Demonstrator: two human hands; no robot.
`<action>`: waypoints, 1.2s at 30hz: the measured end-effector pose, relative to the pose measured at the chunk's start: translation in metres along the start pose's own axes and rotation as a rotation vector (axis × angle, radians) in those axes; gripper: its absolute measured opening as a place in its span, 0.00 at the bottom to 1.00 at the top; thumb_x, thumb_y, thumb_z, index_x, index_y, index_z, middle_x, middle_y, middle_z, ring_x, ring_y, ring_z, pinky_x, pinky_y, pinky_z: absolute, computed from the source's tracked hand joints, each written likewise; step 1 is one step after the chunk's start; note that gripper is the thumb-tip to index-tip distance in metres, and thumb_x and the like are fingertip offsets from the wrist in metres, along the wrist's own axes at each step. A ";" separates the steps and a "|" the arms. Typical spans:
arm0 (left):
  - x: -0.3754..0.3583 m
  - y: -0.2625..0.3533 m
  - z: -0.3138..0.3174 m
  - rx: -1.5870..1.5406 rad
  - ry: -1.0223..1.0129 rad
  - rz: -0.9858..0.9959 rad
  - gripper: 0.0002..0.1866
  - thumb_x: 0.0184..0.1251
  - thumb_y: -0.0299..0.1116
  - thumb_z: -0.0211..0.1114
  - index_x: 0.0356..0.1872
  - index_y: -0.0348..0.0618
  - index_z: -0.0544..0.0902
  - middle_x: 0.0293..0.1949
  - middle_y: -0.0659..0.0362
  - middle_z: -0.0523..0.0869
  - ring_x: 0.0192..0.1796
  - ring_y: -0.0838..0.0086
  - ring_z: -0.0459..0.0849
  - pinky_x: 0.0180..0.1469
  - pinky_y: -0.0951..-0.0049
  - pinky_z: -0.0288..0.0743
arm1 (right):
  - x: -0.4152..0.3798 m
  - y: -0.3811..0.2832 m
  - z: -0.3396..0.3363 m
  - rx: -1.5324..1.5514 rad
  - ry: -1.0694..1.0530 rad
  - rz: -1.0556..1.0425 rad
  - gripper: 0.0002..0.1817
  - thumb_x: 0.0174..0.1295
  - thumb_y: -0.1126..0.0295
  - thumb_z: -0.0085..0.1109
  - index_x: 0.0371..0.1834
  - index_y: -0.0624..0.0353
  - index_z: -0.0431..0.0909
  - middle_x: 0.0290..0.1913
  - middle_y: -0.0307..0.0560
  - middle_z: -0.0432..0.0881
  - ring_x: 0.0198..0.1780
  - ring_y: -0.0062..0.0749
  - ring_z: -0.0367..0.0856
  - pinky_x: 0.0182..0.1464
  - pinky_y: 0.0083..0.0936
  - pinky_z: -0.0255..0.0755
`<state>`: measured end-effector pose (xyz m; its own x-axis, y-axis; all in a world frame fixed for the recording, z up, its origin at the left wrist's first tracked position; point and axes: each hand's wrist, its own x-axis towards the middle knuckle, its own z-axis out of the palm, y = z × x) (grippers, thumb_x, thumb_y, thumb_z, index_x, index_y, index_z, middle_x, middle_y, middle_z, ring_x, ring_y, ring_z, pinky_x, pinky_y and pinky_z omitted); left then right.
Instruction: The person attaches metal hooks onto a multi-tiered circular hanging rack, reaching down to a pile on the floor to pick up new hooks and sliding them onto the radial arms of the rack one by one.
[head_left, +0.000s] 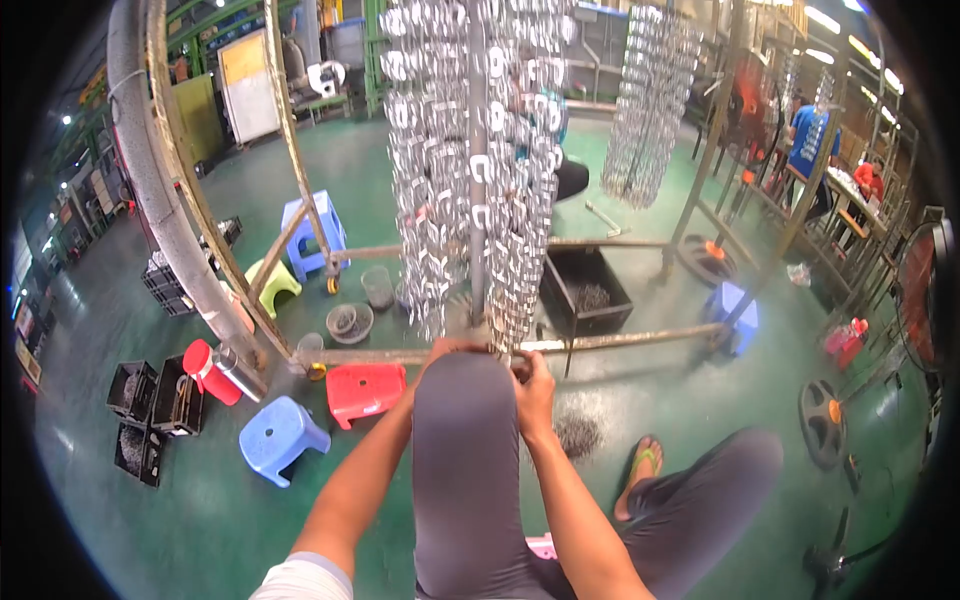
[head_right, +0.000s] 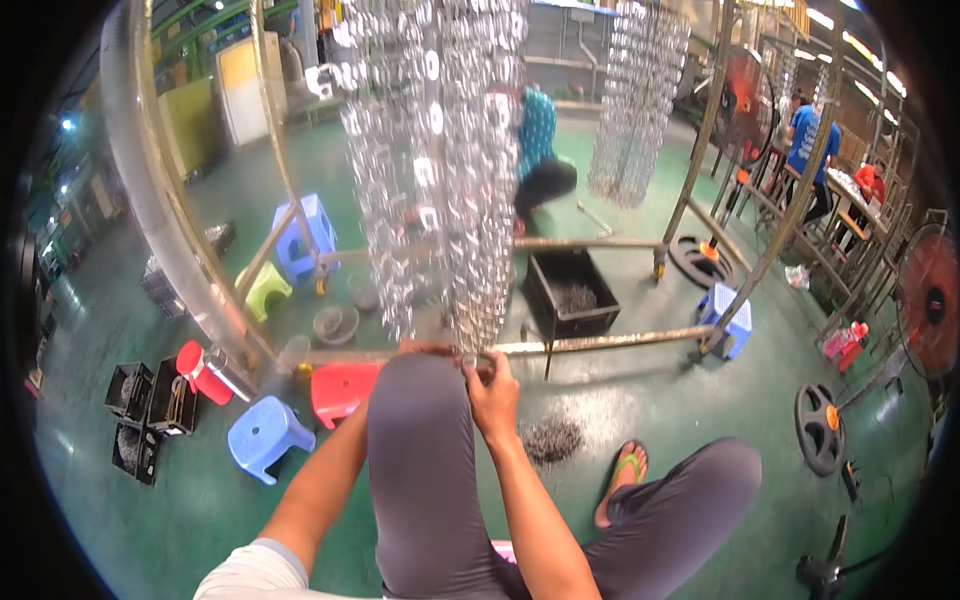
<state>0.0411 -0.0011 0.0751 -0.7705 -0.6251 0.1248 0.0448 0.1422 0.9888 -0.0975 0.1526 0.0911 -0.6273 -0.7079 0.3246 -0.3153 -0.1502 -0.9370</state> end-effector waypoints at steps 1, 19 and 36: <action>-0.001 -0.006 0.002 -0.049 0.015 0.027 0.16 0.71 0.30 0.77 0.54 0.31 0.89 0.43 0.58 0.94 0.44 0.78 0.90 0.47 0.75 0.84 | 0.002 0.001 0.001 -0.005 0.021 -0.020 0.19 0.69 0.70 0.72 0.57 0.70 0.80 0.38 0.58 0.93 0.39 0.37 0.94 0.43 0.31 0.83; 0.035 -0.005 0.029 -0.121 0.238 -0.158 0.11 0.72 0.27 0.76 0.50 0.32 0.89 0.42 0.55 0.93 0.44 0.71 0.91 0.48 0.69 0.86 | 0.066 0.024 -0.013 0.090 -0.111 -0.085 0.15 0.62 0.79 0.73 0.52 0.67 0.87 0.40 0.54 0.90 0.39 0.38 0.92 0.43 0.31 0.85; -0.012 0.024 0.030 0.092 0.273 0.131 0.14 0.62 0.24 0.83 0.47 0.34 0.90 0.46 0.59 0.90 0.50 0.74 0.89 0.52 0.72 0.85 | 0.008 0.006 0.006 0.149 -0.082 0.068 0.10 0.64 0.73 0.75 0.40 0.69 0.85 0.36 0.53 0.92 0.36 0.31 0.91 0.42 0.28 0.82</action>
<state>0.0327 0.0326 0.0946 -0.5620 -0.7781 0.2805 0.0651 0.2965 0.9528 -0.1003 0.1420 0.0871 -0.5813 -0.7731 0.2537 -0.1611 -0.1963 -0.9672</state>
